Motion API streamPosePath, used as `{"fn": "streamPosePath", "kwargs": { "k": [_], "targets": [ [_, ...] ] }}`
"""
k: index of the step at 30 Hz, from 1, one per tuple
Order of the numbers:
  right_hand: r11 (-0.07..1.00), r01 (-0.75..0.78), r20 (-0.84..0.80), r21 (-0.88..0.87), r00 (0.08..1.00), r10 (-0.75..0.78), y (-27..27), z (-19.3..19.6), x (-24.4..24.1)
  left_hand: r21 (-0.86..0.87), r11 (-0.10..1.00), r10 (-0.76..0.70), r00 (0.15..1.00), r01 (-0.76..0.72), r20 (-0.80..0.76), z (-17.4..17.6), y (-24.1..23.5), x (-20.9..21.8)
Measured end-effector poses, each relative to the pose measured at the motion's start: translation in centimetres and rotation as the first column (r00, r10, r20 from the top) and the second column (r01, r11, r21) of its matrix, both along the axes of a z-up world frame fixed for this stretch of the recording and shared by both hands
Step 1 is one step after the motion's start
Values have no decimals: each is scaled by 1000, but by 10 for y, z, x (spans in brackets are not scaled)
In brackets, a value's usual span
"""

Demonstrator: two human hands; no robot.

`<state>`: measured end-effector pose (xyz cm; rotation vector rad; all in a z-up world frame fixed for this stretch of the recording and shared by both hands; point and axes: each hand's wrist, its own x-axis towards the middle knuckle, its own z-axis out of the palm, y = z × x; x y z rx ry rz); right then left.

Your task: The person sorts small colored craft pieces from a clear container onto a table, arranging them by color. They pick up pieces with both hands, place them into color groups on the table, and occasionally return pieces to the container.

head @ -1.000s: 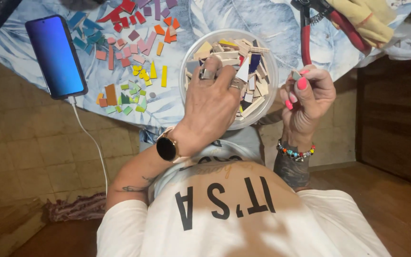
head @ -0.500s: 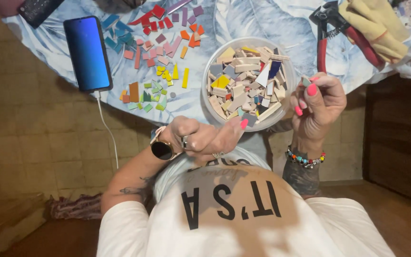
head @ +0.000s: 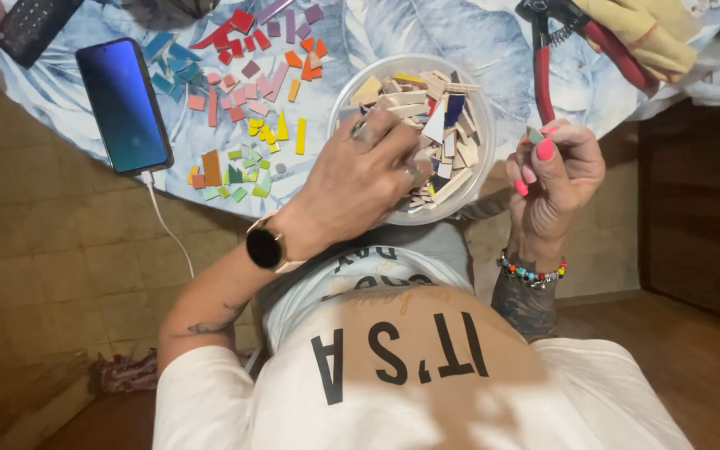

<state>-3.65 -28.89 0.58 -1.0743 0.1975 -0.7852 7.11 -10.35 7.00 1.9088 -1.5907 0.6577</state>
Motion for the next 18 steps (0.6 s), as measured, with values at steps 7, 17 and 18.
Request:
{"fn": "streamPosePath", "kwargs": {
  "k": [7,17,18],
  "targets": [
    [1000,1,-9,15,1000,-1,-4,-1,-6,106,994,8,999,-3,-50,-8,-17,0],
    [358,-418,-365,-835,908,208,-8,101,1,387,920,78,997,-67,-11,7,4,-5],
    [352,-422,-368,-835,905,212,-19,101,6,384,921,84,996,-72,-14,6,6,-6]
  ]
}}
